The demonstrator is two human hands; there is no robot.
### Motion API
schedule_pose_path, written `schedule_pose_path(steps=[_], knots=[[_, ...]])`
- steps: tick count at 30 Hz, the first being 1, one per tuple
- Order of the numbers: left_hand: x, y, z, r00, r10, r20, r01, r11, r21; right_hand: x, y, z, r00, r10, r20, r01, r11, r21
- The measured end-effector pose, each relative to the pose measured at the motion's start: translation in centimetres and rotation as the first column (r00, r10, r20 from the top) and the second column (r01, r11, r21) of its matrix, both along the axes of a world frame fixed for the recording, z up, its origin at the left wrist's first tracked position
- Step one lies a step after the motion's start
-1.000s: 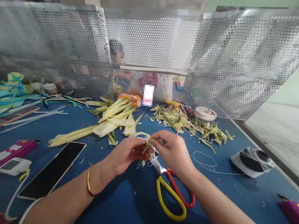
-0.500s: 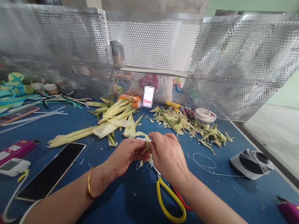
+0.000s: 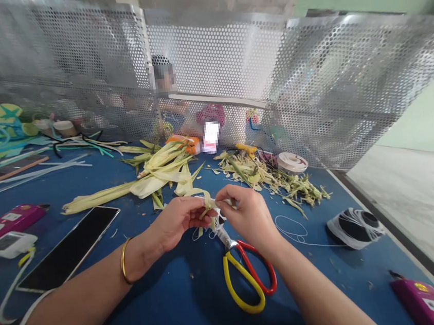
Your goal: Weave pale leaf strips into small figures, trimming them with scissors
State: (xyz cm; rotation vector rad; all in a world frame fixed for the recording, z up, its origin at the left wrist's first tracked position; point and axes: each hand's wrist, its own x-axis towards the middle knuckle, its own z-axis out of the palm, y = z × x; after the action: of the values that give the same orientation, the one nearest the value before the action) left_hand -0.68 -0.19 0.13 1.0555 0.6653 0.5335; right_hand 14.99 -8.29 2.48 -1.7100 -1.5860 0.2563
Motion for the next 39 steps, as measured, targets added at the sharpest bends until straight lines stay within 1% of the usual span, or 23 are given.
schedule_pose_path(steps=[4, 8, 12, 14, 18, 21, 25, 28, 31, 34, 36, 39], knots=[[0.0, -0.1, 0.1, 1.000, -0.002, 0.005, 0.002, 1.000, -0.007, -0.3, 0.1, -0.3, 0.996, 0.000, -0.090, -0.001, 1.000, -0.011], [0.0, -0.2, 0.2, 1.000, -0.019, 0.009, 0.019, 0.999, -0.026, -0.4, -0.1, -0.4, 0.994, 0.023, -0.102, -0.026, 0.999, -0.023], [0.0, -0.2, 0.1, 0.999, -0.027, 0.018, 0.028, 0.999, -0.033, -0.5, -0.1, -0.4, 0.987, -0.039, -0.157, 0.043, 0.999, 0.020], [0.0, -0.2, 0.1, 0.999, -0.036, 0.021, 0.036, 0.999, -0.026, -0.6, -0.1, -0.5, 0.979, -0.050, -0.197, 0.055, 0.998, 0.021], [0.1, -0.1, 0.1, 0.998, -0.059, 0.008, 0.059, 0.998, -0.004, -0.4, 0.3, -1.0, 0.954, 0.025, -0.300, -0.037, 0.999, -0.035], [0.1, -0.2, 0.1, 0.998, -0.063, 0.003, 0.063, 0.998, 0.015, -0.3, 0.4, -1.2, 0.932, 0.041, -0.359, -0.061, 0.997, -0.044], [0.2, -0.2, 0.0, 0.999, -0.032, 0.001, 0.032, 0.999, 0.028, -0.1, 0.4, -1.0, 0.925, 0.074, -0.372, -0.081, 0.997, -0.004], [0.2, -0.2, -0.1, 0.999, -0.032, 0.005, 0.032, 0.999, 0.017, 0.3, 0.4, -0.8, 0.929, 0.090, -0.359, -0.100, 0.995, -0.009], [0.2, -0.1, -0.1, 0.998, -0.058, 0.020, 0.058, 0.998, 0.009, 0.4, 0.4, -0.8, 0.908, 0.047, -0.417, -0.060, 0.998, -0.018], [0.0, -0.1, -0.1, 0.996, -0.073, 0.048, 0.072, 0.997, 0.014, -0.2, 0.6, -1.0, 0.841, 0.019, -0.541, -0.022, 1.000, 0.000], [-0.1, 0.0, 0.0, 0.994, -0.088, 0.069, 0.086, 0.996, 0.032, -0.7, 0.7, -1.3, 0.809, -0.002, -0.587, 0.017, 1.000, 0.020], [-0.1, 0.0, 0.0, 0.991, -0.104, 0.079, 0.100, 0.994, 0.050, -1.3, 0.8, -1.7, 0.816, -0.045, -0.577, 0.082, 0.996, 0.038]])
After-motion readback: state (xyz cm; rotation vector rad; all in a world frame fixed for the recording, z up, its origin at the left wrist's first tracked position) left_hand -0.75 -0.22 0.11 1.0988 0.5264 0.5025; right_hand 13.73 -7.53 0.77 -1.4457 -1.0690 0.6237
